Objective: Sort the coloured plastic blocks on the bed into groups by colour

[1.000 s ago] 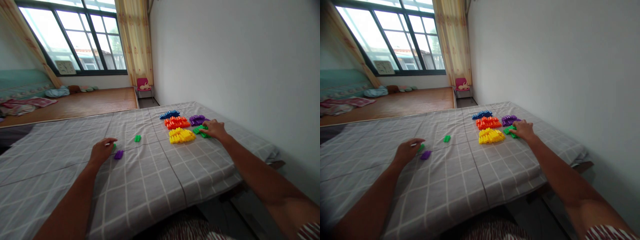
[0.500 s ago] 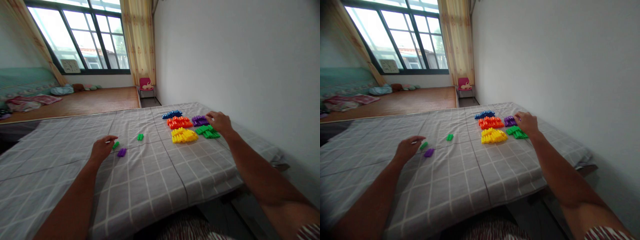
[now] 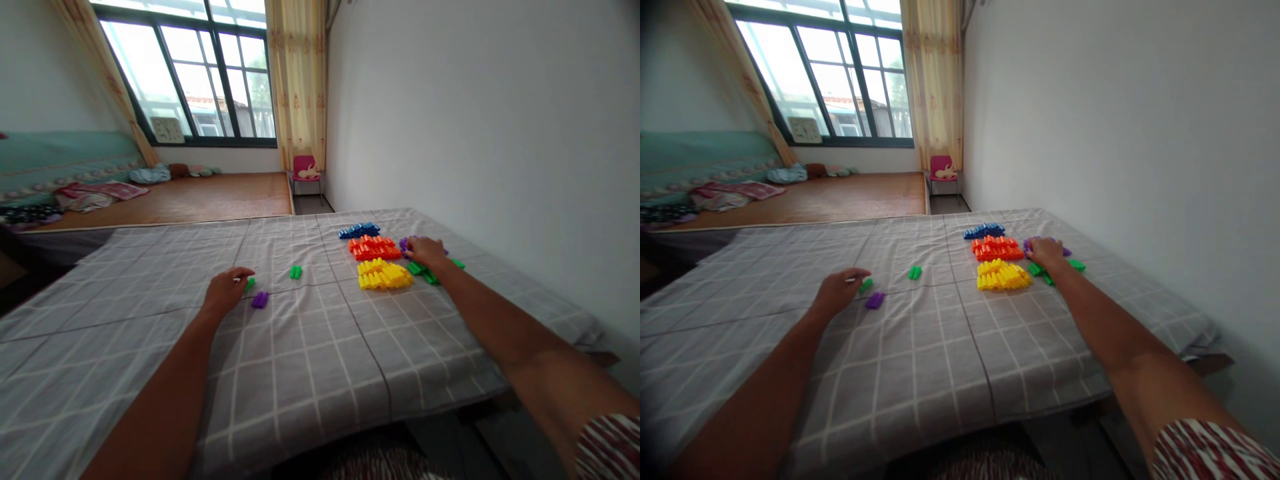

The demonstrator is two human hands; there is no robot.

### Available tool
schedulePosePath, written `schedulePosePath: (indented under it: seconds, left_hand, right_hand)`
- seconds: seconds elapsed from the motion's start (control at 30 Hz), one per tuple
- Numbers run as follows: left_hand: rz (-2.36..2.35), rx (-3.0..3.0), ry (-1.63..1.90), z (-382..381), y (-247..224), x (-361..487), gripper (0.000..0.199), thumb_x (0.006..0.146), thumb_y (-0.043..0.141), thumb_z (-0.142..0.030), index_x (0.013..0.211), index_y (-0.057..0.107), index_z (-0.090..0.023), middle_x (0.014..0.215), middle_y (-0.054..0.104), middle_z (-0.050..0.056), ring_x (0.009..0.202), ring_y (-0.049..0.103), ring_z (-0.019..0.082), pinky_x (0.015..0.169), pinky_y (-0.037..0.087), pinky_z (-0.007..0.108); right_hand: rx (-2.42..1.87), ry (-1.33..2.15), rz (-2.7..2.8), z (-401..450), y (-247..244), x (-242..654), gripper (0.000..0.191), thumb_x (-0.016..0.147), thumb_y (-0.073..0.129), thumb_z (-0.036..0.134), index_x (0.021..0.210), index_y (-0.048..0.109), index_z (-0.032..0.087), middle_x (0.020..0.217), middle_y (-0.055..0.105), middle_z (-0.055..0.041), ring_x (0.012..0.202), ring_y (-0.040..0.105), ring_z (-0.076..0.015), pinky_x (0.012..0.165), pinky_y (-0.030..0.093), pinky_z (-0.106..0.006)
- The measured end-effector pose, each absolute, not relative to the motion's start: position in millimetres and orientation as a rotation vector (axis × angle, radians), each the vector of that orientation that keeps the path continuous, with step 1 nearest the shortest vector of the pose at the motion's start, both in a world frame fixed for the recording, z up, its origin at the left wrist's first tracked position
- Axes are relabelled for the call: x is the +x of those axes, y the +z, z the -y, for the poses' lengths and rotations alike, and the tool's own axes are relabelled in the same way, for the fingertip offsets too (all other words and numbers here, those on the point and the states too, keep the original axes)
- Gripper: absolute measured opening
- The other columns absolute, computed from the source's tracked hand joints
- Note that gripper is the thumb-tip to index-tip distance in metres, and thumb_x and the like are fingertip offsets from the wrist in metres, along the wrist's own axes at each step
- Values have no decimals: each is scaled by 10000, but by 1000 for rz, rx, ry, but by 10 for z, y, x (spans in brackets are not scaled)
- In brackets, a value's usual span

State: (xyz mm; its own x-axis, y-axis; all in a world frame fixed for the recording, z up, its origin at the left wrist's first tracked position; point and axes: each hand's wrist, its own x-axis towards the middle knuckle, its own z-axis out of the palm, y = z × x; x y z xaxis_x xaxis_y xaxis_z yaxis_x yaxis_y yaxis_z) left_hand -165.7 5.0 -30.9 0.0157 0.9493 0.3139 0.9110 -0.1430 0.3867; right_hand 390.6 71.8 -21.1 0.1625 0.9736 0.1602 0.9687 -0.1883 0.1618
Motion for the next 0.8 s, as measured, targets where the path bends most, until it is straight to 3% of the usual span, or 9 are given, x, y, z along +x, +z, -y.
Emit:
schedulePosePath:
  seconds: [0.23,0.47,0.57,0.67,0.8]
  left_hand:
    - [-1973,2216,799,-101,-397,-1719,313,803,475,-277,980,729,-233,1001,738,19,849,679,192,812,503,282]
    - [-1948,2229,726,-47,-347,-1725,304,815,491,-232,1007,725,-203,991,735,39,882,662,180,852,496,281]
    - [-1933,2235,672,-12,-261,-1760,299,820,509,-252,1015,729,-201,978,739,42,853,662,184,862,502,300]
    - [-1883,2229,763,10,-237,-1810,375,810,460,-160,1087,710,-189,1072,724,47,970,655,189,940,483,314]
    - [-1561,2353,743,-16,-371,-1819,575,691,394,11,1142,685,-195,1248,653,22,1173,578,152,1047,414,296]
  right_hand:
    - [2336,353,-1979,-669,-147,3916,262,822,565,395,1000,675,235,1029,708,-99,954,617,-268,807,377,-427]
    - [2287,521,-2276,-550,262,3550,280,865,526,398,907,700,182,951,700,-170,842,620,-269,671,363,-385]
    - [1964,519,-2745,-483,463,2908,240,878,507,335,931,690,188,930,702,-118,815,618,-226,655,393,-325]
    - [1498,281,-3102,-413,424,2089,219,891,494,263,982,681,196,928,708,-77,817,625,-195,719,439,-299]
    - [926,29,-3242,-455,31,1237,384,791,505,23,1095,666,193,1157,678,-88,1055,592,-200,906,423,-316]
